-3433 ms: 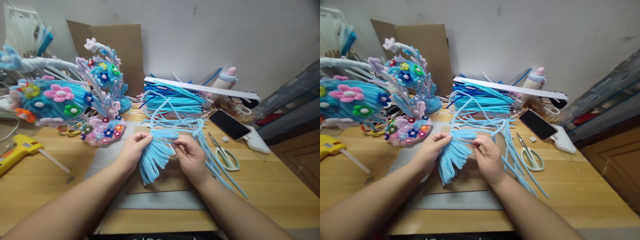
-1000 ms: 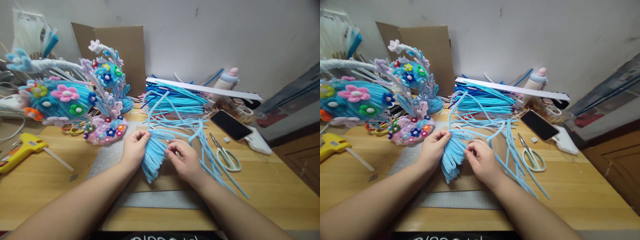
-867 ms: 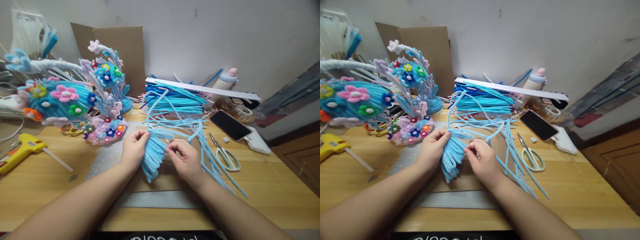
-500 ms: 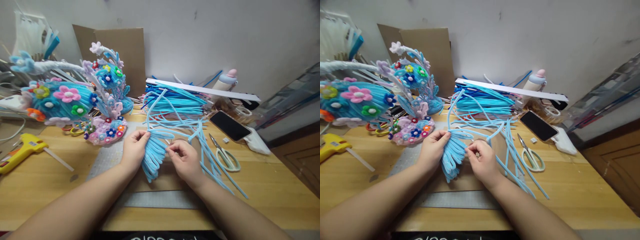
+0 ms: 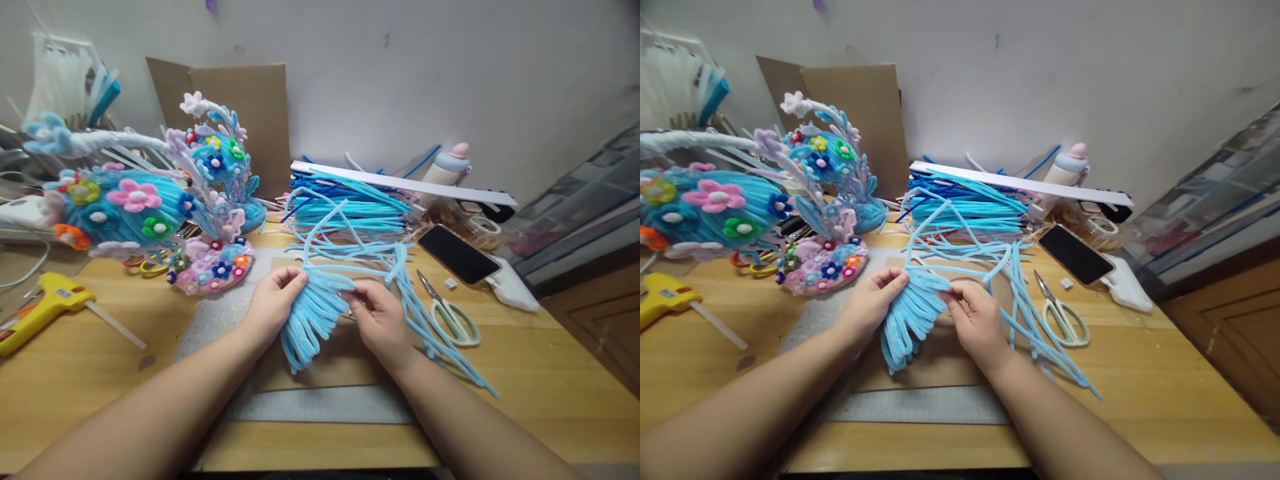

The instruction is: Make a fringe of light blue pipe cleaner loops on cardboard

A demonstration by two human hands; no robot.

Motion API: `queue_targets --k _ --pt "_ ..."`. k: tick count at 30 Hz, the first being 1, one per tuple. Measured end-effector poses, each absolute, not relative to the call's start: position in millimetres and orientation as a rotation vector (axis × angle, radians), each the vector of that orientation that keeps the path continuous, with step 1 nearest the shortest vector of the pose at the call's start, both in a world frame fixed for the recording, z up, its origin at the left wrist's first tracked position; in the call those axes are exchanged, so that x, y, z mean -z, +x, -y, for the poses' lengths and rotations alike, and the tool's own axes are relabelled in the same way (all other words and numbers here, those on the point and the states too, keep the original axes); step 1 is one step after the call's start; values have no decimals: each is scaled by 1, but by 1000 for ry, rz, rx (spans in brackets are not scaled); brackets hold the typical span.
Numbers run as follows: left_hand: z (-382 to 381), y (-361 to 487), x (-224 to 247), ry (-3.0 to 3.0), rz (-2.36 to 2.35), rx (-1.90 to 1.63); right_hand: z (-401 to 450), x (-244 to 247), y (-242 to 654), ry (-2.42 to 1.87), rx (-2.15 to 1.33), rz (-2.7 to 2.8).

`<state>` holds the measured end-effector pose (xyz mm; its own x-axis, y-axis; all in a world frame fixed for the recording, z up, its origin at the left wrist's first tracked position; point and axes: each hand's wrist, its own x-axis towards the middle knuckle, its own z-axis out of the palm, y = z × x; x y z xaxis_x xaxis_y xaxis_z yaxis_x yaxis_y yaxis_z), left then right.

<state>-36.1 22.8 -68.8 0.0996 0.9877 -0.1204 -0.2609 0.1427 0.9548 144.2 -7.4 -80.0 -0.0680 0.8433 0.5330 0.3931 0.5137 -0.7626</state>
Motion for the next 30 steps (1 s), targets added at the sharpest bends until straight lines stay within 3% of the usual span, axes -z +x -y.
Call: queue_targets --k 9,16,30 --pt "-20 -37 67 1070 -1074 -1206 13 73 142 -1156 -413 1690" --pt "-17 -35 66 984 -1094 -1258 18 76 132 -1262 -661 1667" --pt "-20 -35 69 961 -1144 -1280 19 78 129 -1260 -678 1663"
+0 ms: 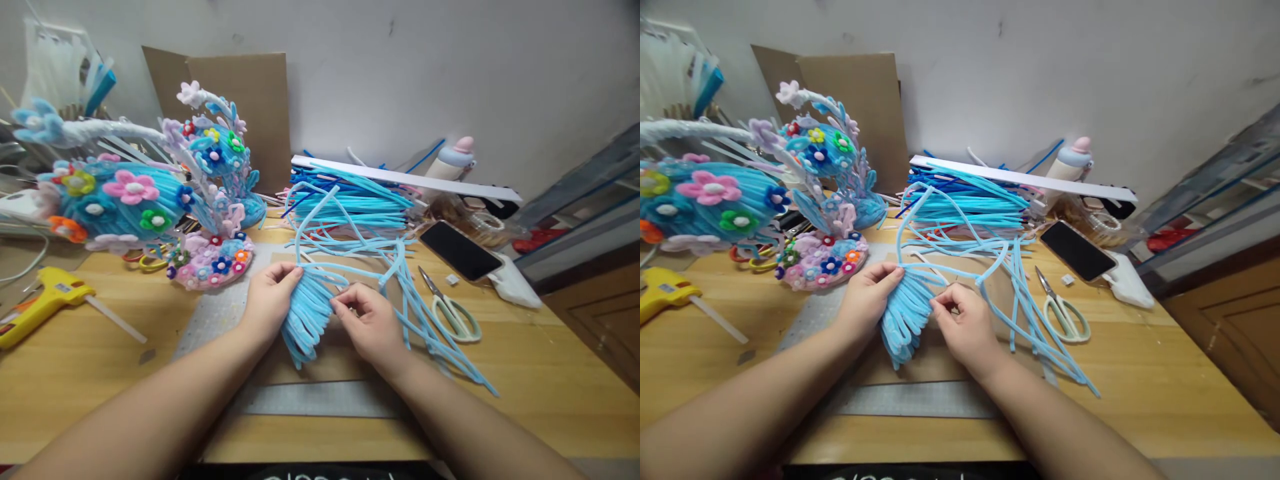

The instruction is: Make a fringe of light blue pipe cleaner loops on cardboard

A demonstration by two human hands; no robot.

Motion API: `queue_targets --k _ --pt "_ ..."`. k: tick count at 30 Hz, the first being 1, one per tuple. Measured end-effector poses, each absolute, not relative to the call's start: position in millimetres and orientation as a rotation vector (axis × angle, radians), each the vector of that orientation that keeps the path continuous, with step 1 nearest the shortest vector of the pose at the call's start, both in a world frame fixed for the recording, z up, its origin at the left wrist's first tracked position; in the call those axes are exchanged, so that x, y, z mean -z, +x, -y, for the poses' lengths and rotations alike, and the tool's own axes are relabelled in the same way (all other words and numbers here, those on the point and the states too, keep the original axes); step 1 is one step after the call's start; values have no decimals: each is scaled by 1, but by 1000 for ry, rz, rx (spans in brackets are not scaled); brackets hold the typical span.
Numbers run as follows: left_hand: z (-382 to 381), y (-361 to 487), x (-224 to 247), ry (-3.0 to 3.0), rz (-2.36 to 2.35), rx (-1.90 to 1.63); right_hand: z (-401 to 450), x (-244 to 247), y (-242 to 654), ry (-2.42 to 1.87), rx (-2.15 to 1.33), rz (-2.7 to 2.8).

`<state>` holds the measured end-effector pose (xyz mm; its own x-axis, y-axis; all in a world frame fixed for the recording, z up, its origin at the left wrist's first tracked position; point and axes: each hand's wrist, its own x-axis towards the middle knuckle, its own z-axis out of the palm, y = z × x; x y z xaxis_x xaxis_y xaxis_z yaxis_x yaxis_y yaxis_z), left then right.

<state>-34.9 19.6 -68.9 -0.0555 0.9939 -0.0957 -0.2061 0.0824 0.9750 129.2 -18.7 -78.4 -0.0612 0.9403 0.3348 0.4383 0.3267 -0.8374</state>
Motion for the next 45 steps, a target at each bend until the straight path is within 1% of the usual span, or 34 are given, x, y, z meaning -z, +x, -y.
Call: queue_targets --k 8,11,14,18,21,23,26,32,38,41,45 --pt "-27 -44 66 941 -1110 -1126 21 85 130 -1195 -640 1673" --pt "-29 -47 65 945 -1071 -1076 19 81 135 -1093 -508 1676" --pt "-30 -45 66 960 -1037 -1045 15 75 142 -1038 -355 1799" --pt "-29 -43 69 981 -1019 -1041 10 71 147 -1026 -340 1889" --pt "-29 -44 69 992 -1035 -1080 9 71 148 -1015 -389 1917" --pt "-30 -45 68 998 -1057 -1132 9 73 148 -1080 -446 1892" --pt "-30 -46 66 1015 -1073 -1181 9 78 145 -1195 -551 1748" --pt "-26 -41 64 1146 -1064 -1140 10 82 141 -1145 -845 1504" --pt "-24 -41 65 1207 -1082 -1166 9 78 139 -1318 -836 1590" --pt "-24 -41 66 1191 -1037 -1131 8 80 138 -1360 -886 1608" --pt "-23 -41 64 1160 -1059 -1136 5 85 135 -1331 -1135 1455"
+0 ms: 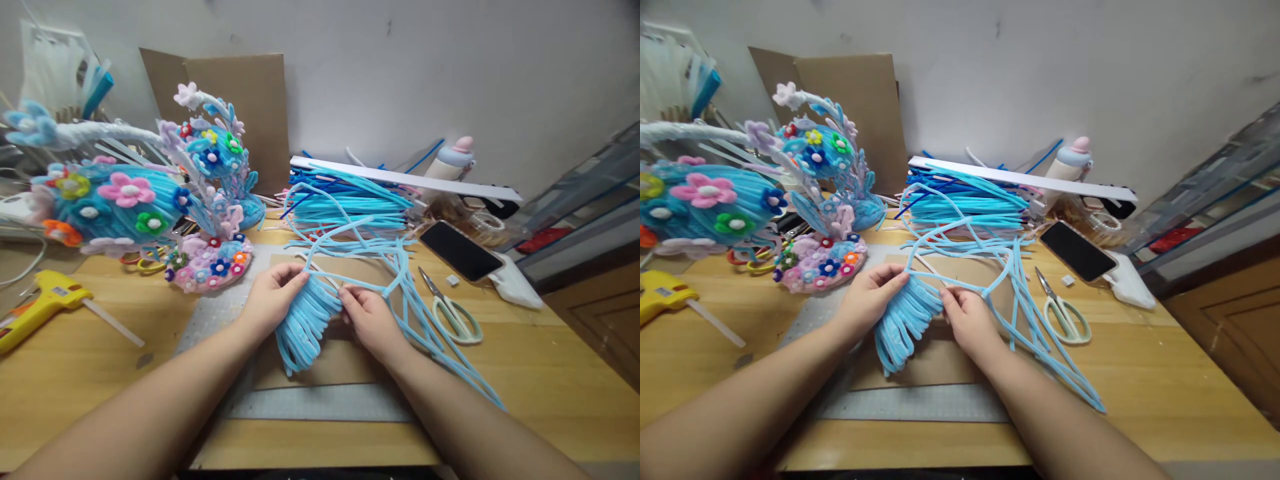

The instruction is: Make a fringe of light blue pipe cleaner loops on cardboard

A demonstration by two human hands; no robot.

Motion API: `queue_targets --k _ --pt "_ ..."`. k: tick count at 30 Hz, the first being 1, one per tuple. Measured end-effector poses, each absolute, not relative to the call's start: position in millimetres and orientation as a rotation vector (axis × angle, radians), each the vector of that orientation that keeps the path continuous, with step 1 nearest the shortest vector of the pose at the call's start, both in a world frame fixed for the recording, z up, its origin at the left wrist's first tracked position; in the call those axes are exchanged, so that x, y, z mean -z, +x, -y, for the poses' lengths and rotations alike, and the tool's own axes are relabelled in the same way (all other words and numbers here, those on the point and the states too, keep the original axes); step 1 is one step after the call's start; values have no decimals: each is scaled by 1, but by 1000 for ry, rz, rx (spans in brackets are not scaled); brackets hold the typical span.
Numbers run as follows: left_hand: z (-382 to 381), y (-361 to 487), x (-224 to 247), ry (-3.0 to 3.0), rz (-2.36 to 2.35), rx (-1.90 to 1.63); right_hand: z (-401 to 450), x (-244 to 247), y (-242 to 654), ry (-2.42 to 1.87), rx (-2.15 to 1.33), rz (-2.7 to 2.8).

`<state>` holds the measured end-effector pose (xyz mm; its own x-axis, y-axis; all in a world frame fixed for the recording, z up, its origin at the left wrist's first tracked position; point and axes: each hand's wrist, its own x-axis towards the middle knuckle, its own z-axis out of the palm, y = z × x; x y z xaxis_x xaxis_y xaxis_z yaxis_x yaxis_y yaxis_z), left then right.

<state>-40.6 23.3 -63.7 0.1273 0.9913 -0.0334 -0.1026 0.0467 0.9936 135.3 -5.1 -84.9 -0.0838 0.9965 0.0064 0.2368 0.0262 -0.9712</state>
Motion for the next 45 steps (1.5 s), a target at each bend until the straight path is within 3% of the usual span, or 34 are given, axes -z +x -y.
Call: queue_targets --k 5,9,15,23,29,45 --pt "-23 -41 61 1156 -1129 -1173 6 89 131 -1215 -1201 1321" --pt "-26 -43 63 1137 -1164 -1194 13 89 134 -1185 -1021 1461" --pt "-28 -44 64 1070 -1153 -1160 12 79 144 -1036 -472 1902" --pt "-27 -43 62 1024 -1052 -1057 11 78 145 -1068 -316 2024" --pt "-20 -47 45 1163 -1086 -1210 22 63 147 -1092 -135 2008" --pt "-5 -46 38 1795 -1287 -1341 21 71 134 -1270 -905 1596"
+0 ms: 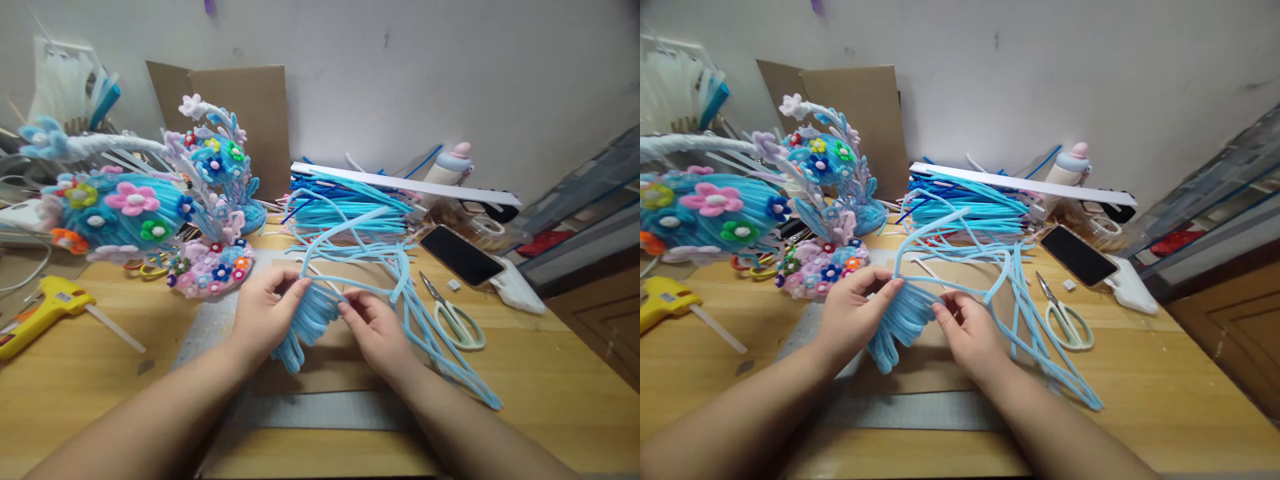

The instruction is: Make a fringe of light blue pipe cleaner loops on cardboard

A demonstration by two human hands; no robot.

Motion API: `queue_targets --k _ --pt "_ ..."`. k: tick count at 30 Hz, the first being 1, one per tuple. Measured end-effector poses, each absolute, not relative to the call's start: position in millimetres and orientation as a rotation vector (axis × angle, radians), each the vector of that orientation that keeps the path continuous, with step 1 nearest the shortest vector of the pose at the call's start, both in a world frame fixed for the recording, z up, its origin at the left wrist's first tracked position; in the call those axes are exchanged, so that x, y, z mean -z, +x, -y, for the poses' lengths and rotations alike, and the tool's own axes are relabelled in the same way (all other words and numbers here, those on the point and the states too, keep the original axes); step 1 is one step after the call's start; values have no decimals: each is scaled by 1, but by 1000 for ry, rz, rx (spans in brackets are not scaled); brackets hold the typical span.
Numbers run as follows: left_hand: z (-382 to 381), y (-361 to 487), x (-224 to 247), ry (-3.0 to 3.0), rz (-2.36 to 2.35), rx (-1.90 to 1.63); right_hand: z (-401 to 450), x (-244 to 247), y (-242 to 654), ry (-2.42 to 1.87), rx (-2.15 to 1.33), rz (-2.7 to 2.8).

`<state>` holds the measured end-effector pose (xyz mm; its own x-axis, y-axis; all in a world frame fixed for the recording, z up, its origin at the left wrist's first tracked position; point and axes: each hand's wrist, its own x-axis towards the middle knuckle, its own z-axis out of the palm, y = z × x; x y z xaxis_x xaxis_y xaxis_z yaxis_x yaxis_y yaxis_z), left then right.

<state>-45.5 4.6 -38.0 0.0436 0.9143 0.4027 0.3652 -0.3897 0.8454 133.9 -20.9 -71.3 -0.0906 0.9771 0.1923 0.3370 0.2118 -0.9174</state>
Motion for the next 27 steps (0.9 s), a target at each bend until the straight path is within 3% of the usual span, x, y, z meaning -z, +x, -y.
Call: queue_targets --k 14,27 --pt "-11 -39 53 1372 -1270 -1318 23 67 132 -1219 -964 1749" --pt "-21 -43 56 1353 -1251 -1134 23 71 134 -1285 -716 2128"
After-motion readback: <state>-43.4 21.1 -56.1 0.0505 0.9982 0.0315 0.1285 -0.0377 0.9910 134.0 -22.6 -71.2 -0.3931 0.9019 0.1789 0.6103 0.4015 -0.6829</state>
